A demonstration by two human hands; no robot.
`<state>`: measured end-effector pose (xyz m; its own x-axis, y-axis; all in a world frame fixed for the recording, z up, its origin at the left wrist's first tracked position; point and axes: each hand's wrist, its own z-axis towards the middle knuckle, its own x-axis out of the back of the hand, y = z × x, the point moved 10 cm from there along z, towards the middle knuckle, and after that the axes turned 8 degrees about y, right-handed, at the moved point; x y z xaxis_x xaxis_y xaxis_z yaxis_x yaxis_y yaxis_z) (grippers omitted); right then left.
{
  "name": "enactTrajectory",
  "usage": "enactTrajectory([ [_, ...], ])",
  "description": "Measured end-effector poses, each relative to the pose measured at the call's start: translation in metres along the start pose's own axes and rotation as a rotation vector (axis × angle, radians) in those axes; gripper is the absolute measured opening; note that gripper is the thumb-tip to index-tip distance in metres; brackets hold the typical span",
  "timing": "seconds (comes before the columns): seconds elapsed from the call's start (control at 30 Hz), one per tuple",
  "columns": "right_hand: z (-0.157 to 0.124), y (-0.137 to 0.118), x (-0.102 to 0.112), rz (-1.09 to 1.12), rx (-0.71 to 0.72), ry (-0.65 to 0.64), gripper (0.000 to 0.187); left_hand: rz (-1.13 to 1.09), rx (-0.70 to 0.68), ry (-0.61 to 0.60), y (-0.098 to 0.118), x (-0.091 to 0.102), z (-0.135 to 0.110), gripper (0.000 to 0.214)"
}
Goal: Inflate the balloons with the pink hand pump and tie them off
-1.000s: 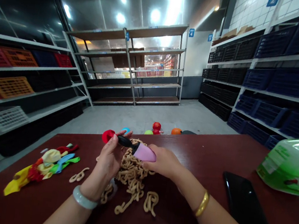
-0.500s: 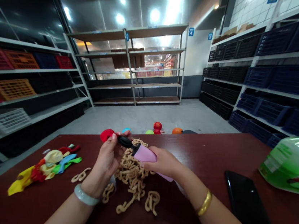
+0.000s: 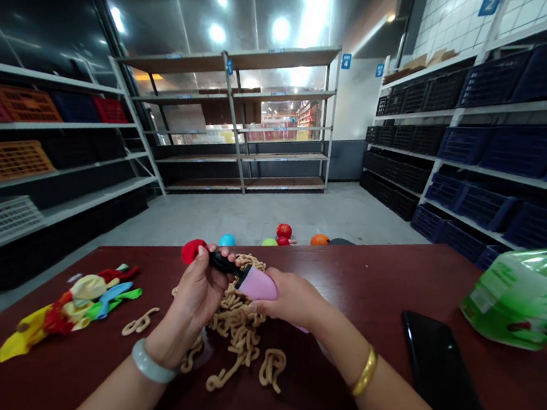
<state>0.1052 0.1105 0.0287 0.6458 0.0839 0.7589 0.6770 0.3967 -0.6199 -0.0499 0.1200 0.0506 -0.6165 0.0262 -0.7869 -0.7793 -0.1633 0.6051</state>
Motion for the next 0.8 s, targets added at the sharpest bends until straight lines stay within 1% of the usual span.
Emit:
enactTrajectory([
  [0.07, -0.001, -0.002, 0.000, 0.057, 0.002, -0.016, 0.056, -0.008, 0.013, -0.004, 0.001, -0.001, 0.000, 0.017],
  [0.1, -0.002, -0.003, -0.002, 0.115, -0.001, -0.047, 0.055, -0.006, 0.020, 0.005, 0.002, -0.001, 0.000, 0.016],
  [0.2, -0.007, -0.006, -0.018, 0.356, -0.044, -0.218, 0.055, 0.007, 0.042, 0.049, 0.004, 0.002, -0.001, 0.013],
  [0.27, -0.010, -0.006, -0.025, 0.470, -0.072, -0.292, 0.057, 0.017, 0.060, 0.060, 0.005, 0.002, -0.002, 0.015],
  [0.33, -0.010, -0.005, -0.029, 0.520, -0.094, -0.324, 0.059, 0.024, 0.059, 0.040, 0.005, -0.001, -0.004, 0.016],
  [0.4, -0.010, -0.006, -0.030, 0.517, -0.086, -0.334, 0.059, 0.010, 0.033, -0.002, 0.006, -0.006, -0.005, 0.015],
  [0.43, -0.010, -0.008, -0.029, 0.487, -0.062, -0.320, 0.060, 0.001, 0.013, -0.022, 0.007, -0.008, -0.005, 0.015],
  [0.47, -0.008, -0.009, -0.027, 0.423, -0.032, -0.278, 0.062, -0.007, -0.004, -0.036, 0.008, -0.010, -0.005, 0.015],
  [0.53, -0.004, -0.010, -0.017, 0.201, 0.007, -0.126, 0.066, -0.015, -0.026, -0.036, 0.007, -0.010, -0.003, 0.016],
  [0.6, -0.002, -0.010, -0.008, -0.065, 0.005, 0.043, 0.060, -0.014, -0.042, -0.003, 0.006, -0.006, -0.001, 0.017],
  [0.67, -0.003, -0.013, -0.003, -0.274, 0.005, 0.171, 0.049, -0.020, -0.061, 0.038, 0.006, 0.000, 0.004, 0.018],
  [0.73, -0.003, -0.016, -0.003, -0.390, 0.020, 0.230, 0.043, -0.035, -0.086, 0.079, 0.009, 0.006, 0.010, 0.020],
  [0.8, -0.002, -0.015, -0.003, -0.446, 0.026, 0.246, 0.040, -0.050, -0.103, 0.105, 0.016, 0.011, 0.018, 0.022],
])
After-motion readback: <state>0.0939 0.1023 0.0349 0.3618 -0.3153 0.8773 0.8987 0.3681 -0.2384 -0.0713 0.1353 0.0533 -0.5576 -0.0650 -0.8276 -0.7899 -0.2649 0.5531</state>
